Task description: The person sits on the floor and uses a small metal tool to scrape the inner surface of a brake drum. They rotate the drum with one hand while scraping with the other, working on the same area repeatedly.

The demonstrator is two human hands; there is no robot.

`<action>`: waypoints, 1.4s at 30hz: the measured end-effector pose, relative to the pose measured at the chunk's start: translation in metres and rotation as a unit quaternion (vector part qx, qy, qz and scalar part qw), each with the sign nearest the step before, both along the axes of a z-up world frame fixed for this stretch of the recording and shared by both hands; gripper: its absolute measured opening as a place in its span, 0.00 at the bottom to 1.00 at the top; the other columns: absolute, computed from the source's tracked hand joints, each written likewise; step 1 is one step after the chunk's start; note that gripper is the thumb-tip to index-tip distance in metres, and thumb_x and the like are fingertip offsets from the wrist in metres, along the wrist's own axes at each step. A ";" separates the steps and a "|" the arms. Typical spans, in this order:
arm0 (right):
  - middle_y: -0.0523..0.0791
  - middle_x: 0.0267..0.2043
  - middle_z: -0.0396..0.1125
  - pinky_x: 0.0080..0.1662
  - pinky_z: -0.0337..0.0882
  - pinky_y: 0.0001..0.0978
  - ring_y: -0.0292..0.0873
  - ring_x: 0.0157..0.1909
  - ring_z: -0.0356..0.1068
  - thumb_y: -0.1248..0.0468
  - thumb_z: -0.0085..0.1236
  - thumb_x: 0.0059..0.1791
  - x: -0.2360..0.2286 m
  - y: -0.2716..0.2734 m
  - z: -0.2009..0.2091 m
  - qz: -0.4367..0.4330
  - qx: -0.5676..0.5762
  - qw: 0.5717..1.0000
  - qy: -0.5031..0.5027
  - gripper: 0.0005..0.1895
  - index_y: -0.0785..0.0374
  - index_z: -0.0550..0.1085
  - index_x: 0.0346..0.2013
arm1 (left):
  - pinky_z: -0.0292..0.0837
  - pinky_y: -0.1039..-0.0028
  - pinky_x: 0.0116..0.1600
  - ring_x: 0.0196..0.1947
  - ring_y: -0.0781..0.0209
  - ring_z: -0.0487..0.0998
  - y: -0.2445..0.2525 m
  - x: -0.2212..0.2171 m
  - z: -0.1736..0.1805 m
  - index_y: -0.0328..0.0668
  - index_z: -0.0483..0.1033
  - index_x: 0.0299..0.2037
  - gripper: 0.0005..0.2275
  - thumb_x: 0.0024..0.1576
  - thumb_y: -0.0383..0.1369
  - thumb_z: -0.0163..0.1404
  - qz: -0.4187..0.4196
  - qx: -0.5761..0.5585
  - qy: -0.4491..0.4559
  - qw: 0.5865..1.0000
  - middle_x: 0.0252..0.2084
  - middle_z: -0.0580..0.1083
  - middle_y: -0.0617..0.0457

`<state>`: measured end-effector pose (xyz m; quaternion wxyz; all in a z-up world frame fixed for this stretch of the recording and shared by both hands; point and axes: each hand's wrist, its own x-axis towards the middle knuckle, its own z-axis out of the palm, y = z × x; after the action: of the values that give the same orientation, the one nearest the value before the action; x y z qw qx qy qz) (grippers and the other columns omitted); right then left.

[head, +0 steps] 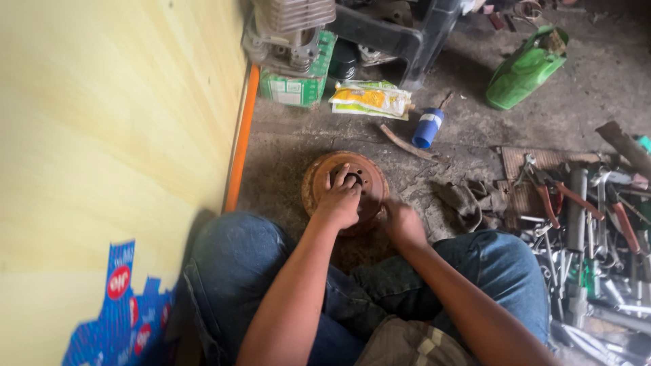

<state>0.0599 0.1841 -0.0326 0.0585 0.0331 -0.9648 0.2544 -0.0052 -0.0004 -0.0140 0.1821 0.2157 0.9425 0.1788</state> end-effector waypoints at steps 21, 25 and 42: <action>0.46 0.29 0.71 0.34 0.66 0.31 0.34 0.28 0.64 0.68 0.56 0.53 -0.027 0.050 -0.017 -0.229 -0.292 0.929 -0.002 0.10 0.63 0.77 0.50 | 0.38 0.44 0.75 0.74 0.42 0.50 0.020 0.034 -0.007 0.30 0.80 0.42 0.14 0.47 0.29 0.55 0.004 0.020 0.121 0.992 0.71 0.59 0.42; 0.46 0.32 0.73 0.33 0.68 0.32 0.35 0.29 0.68 0.68 0.55 0.51 -0.028 0.054 -0.027 -0.205 -0.344 0.916 -0.031 0.12 0.63 0.76 0.50 | 0.40 0.41 0.75 0.74 0.39 0.52 0.030 0.017 -0.024 0.29 0.80 0.46 0.14 0.56 0.34 0.55 0.043 0.050 0.240 0.969 0.70 0.59 0.41; 0.52 0.44 0.76 0.47 0.76 0.39 0.51 0.43 0.79 0.73 0.55 0.46 -0.016 -0.005 0.015 0.045 -0.184 0.982 0.003 0.15 0.60 0.81 0.46 | 0.34 0.45 0.78 0.80 0.51 0.39 -0.012 -0.001 0.035 0.66 0.86 0.40 0.15 0.42 0.33 0.64 0.148 -0.013 0.071 0.986 0.80 0.47 0.56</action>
<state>0.0441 0.1788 -0.0174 0.0546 0.0660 -0.8988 0.4300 -0.0063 -0.0125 0.0212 0.0886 0.0833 0.9769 0.1759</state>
